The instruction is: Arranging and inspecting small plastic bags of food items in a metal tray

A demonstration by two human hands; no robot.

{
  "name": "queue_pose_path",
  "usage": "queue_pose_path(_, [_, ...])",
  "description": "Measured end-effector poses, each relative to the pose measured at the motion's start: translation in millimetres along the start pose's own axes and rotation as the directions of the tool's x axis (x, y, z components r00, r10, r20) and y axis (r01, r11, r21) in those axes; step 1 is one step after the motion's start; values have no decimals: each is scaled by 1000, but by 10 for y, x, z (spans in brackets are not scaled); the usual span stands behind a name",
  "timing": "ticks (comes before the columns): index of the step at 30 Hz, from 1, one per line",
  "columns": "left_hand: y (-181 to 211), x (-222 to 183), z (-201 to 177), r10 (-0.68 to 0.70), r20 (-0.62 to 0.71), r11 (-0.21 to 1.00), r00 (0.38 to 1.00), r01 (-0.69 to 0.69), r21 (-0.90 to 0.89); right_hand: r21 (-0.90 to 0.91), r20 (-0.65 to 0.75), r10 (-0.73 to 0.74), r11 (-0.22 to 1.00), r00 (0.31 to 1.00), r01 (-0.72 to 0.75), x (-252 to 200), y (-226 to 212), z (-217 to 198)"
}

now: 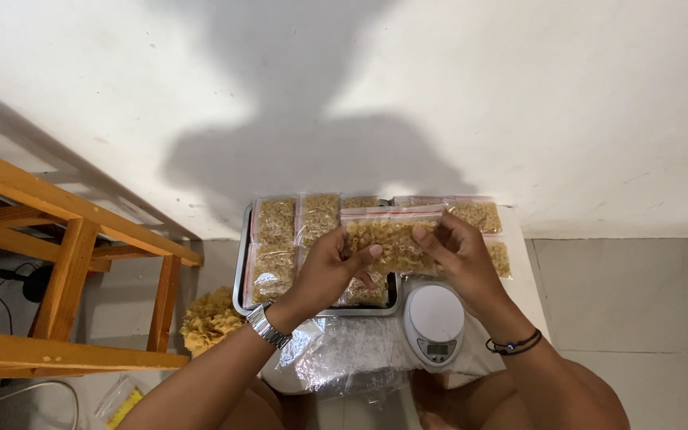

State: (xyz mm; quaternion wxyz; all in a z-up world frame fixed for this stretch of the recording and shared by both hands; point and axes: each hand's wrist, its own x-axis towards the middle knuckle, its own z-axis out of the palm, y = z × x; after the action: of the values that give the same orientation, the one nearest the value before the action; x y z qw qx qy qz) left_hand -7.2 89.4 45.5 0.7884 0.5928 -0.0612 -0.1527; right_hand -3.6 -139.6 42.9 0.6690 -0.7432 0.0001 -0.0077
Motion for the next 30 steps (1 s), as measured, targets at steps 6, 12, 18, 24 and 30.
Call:
queue_pose_path(6, [190, -87, 123, 27, 32, 1000, 999, -27, -6, -42, 3, -60, 997, 998, 60, -52, -209, 85])
queue_pose_path(12, [58, -46, 72, 61, -14, 988, 998, -58, 141, -33, -29, -32, 999, 999, 31, -74, -245, 113])
queue_pose_path(18, [4, -8, 66, 69, -46, 991, 997, -63, 120, -34, 34, 7, 999, 999, -5, -100, -147, 55])
queue_pose_path(24, [-33, -36, 78, 45, -76, 993, 996, -37, 112, -2, 65, 50, 999, 997, -50, -167, -421, 133])
queue_pose_path(30, [249, -96, 191, -10, -36, 997, 999, 13, 78, -7, 54, 69, 998, 996, -69, -196, -559, 161])
